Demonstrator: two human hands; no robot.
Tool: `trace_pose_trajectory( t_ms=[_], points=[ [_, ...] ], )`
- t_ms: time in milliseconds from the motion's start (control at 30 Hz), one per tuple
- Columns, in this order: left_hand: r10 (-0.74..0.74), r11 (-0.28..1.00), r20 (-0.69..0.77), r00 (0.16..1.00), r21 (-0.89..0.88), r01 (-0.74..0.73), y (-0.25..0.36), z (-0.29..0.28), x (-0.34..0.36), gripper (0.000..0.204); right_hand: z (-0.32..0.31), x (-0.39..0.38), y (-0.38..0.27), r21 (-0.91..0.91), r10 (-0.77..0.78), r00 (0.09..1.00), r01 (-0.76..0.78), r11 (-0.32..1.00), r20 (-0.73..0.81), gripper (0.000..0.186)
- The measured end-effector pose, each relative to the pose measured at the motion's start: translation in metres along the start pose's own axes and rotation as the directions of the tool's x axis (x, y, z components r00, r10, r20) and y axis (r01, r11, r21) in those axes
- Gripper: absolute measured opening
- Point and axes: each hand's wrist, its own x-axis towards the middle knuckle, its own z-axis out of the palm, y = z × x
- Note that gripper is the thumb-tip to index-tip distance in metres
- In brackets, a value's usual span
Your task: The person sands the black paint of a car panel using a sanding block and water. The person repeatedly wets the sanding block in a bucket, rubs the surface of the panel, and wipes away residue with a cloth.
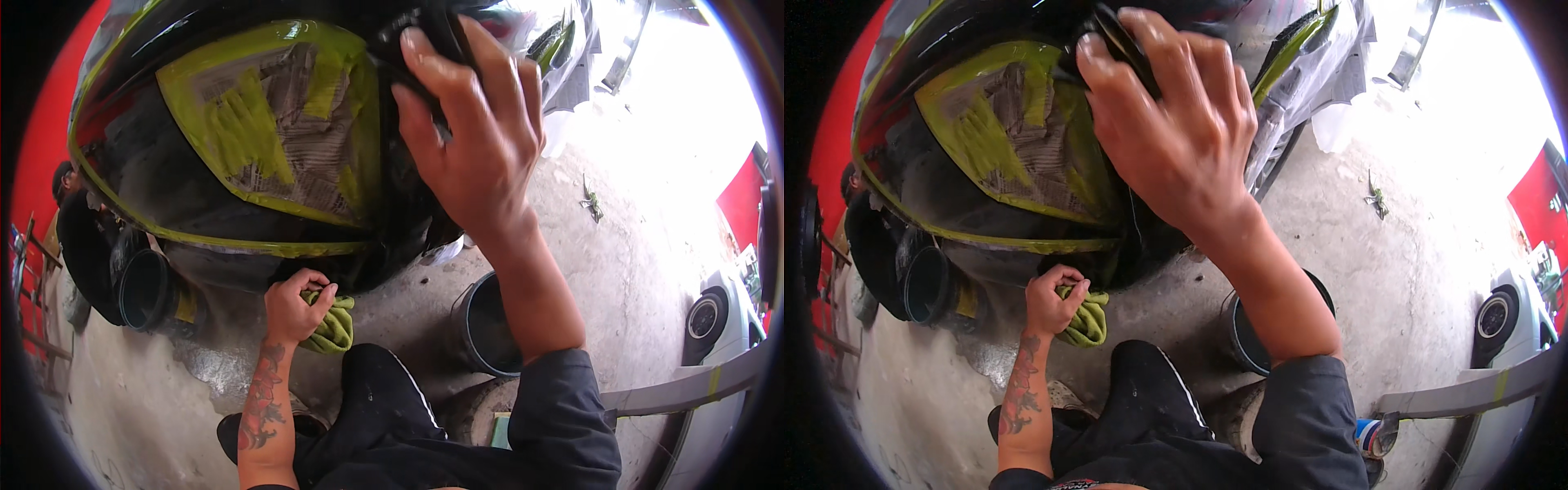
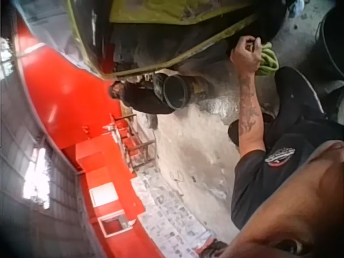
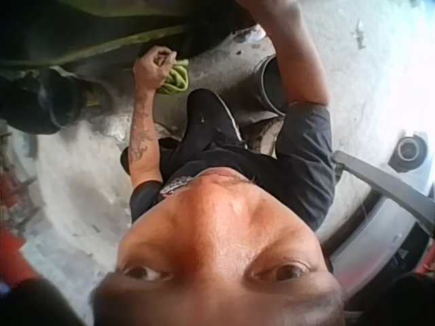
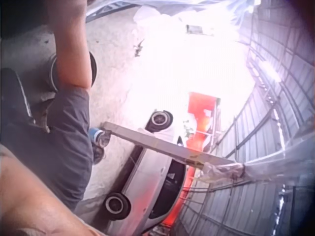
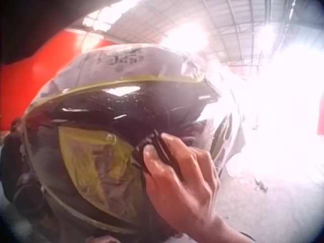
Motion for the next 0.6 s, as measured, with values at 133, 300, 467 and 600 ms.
trace_pose_trajectory(
  t_ms=[133,300,467,600],
  points=[
    [-0.018,1.000,0.008,1.000,-0.006,0.018,0.002,-0.001,-0.001,0.018,-0.004,0.003,-0.009,0.002,0.020,0.999,-0.020,1.000,-0.039,0.044],
    [-0.026,1.000,0.008,1.000,-0.005,0.026,0.001,-0.001,-0.001,0.019,-0.010,0.013,-0.007,-0.012,0.040,0.998,-0.039,0.999,0.043,0.041],
    [-0.014,1.000,0.017,1.000,-0.021,0.014,0.000,0.000,0.000,0.018,-0.015,0.016,-0.004,0.015,0.066,0.981,-0.070,0.997,0.185,0.038],
    [-0.029,1.000,0.003,1.000,-0.007,0.029,0.001,0.000,-0.001,0.018,-0.016,0.012,-0.005,0.082,0.066,0.998,-0.066,0.994,-0.001,0.043]
  ],
)
